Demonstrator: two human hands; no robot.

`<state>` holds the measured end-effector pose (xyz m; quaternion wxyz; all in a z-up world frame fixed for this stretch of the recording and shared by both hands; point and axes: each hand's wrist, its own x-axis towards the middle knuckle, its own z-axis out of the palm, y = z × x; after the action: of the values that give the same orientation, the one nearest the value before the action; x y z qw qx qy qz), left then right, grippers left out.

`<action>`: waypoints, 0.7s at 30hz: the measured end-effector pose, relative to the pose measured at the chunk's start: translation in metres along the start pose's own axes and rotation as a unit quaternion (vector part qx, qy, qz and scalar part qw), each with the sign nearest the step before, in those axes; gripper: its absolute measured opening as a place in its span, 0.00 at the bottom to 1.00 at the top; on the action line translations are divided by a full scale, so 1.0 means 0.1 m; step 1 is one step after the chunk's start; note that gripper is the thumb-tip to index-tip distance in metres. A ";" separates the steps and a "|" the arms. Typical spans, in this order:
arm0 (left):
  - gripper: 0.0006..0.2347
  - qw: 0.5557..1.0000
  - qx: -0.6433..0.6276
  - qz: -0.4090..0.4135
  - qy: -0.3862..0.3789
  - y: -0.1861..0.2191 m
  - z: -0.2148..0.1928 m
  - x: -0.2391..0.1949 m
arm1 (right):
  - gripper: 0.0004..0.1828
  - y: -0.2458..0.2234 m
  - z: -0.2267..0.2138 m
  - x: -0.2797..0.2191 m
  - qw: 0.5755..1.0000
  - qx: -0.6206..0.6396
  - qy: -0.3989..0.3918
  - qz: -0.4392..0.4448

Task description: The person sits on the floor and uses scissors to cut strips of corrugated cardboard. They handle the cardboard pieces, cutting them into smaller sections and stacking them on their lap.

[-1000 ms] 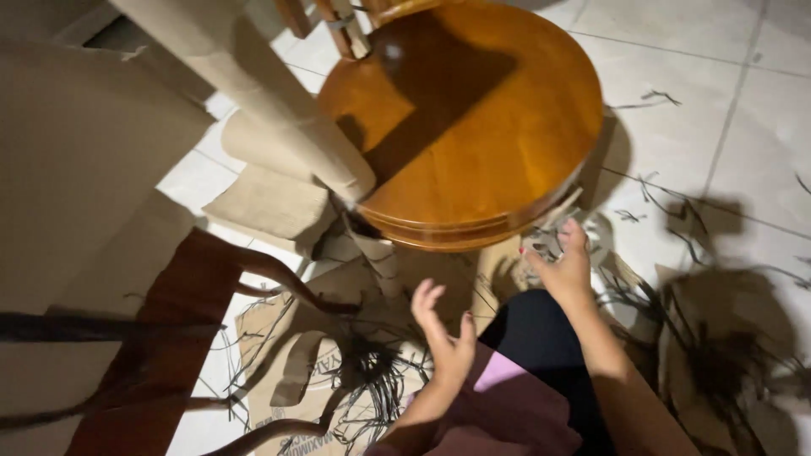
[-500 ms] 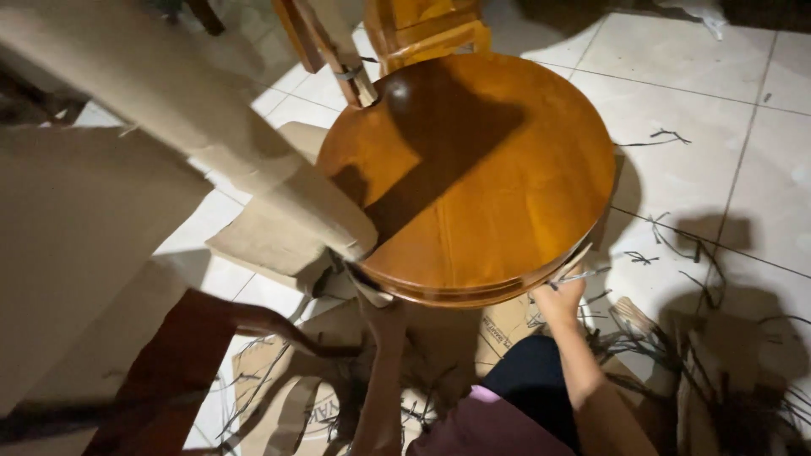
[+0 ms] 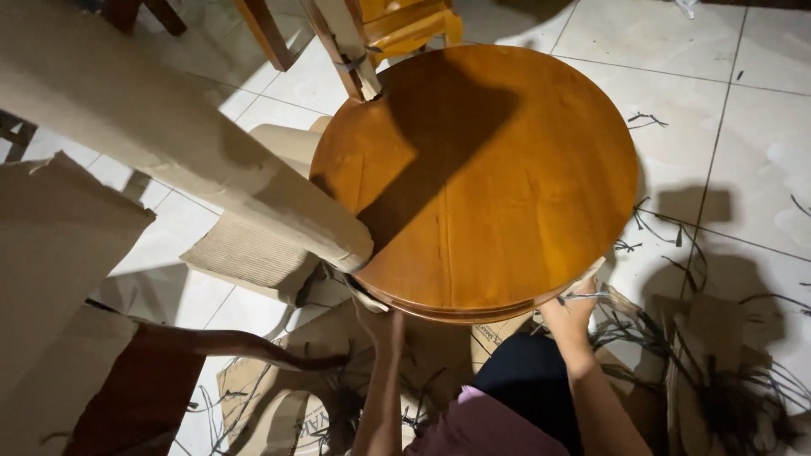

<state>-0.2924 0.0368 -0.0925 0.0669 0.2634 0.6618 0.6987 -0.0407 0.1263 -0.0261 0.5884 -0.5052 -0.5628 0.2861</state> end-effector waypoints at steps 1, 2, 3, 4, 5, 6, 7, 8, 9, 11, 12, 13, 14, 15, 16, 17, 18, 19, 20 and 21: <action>0.39 1.000 0.001 0.001 -0.004 0.02 0.01 0.01 | 0.31 0.08 -0.01 -0.04 1.000 0.000 0.004 0.002; 0.38 1.000 0.013 0.010 -0.001 0.04 0.02 0.03 | 0.31 0.16 0.01 -0.06 1.000 0.007 0.006 0.013; 0.37 0.999 0.026 0.019 0.001 0.06 0.03 0.05 | 0.32 0.23 0.02 -0.08 1.000 0.014 0.008 0.023; 0.37 1.000 0.023 0.021 0.003 0.07 0.03 0.05 | 0.32 0.18 -0.01 -0.08 1.000 0.015 0.009 0.020; 0.38 1.000 0.003 0.014 -0.005 0.09 0.02 0.06 | 0.33 0.14 -0.04 -0.09 0.999 0.011 0.009 0.032; 0.39 1.000 -0.018 0.006 -0.013 0.09 0.02 0.05 | 0.34 0.10 -0.07 -0.09 0.999 0.007 0.010 0.044; 0.39 1.000 -0.021 0.007 -0.011 0.02 0.04 0.08 | 0.34 0.18 -0.09 -0.06 0.999 0.006 0.010 0.041; 0.37 1.000 -0.018 -0.012 -0.007 -0.06 0.05 0.09 | 0.37 0.27 -0.12 -0.04 0.995 0.076 -0.016 0.060; 0.36 0.999 -0.015 -0.032 -0.002 -0.15 0.07 0.09 | 0.40 0.36 -0.15 -0.02 0.985 0.145 -0.042 0.078; 0.35 0.999 -0.004 -0.039 -0.011 -0.09 0.10 0.12 | 0.41 0.20 -0.25 0.03 0.979 0.171 -0.043 0.106; 0.33 0.999 0.008 -0.044 -0.022 -0.06 0.12 0.13 | 0.41 0.13 -0.30 0.05 0.970 0.197 -0.040 0.135; 0.33 0.999 0.008 -0.045 -0.022 0.00 0.14 0.14 | 0.41 0.19 -0.30 0.04 0.970 0.197 -0.040 0.136; 0.31 0.998 0.027 -0.052 -0.040 0.07 0.16 0.15 | 0.42 0.24 -0.29 0.04 0.976 0.183 -0.032 0.112; 0.29 0.996 0.045 -0.059 -0.057 0.13 0.18 0.17 | 0.42 0.30 -0.28 0.03 0.981 0.168 -0.025 0.089; 0.29 0.996 0.044 -0.057 -0.058 0.18 0.19 0.18 | 0.42 0.35 -0.26 0.03 0.981 0.169 -0.023 0.088; 0.31 0.997 0.063 -0.019 -0.037 0.23 0.21 0.19 | 0.43 0.40 -0.24 0.04 0.988 0.146 -0.010 0.050; 0.32 0.996 0.082 0.019 -0.015 0.28 0.22 0.20 | 0.44 0.44 -0.22 0.05 0.992 0.124 0.003 0.013; 0.32 0.996 0.080 0.020 -0.015 0.24 0.25 0.22 | 0.44 0.43 -0.22 0.06 0.992 0.125 0.004 0.011; 0.30 0.996 0.078 -0.011 -0.029 0.20 0.26 0.23 | 0.43 0.42 -0.22 0.07 0.993 0.115 0.010 0.001; 0.28 0.995 0.077 -0.042 -0.043 0.15 0.28 0.24 | 0.42 0.41 -0.22 0.07 0.994 0.106 0.016 -0.010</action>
<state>-0.2965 0.0706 -0.0715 0.1038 0.2697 0.7202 0.6306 -0.0085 0.1398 -0.0584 0.6501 -0.4394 -0.5246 0.3302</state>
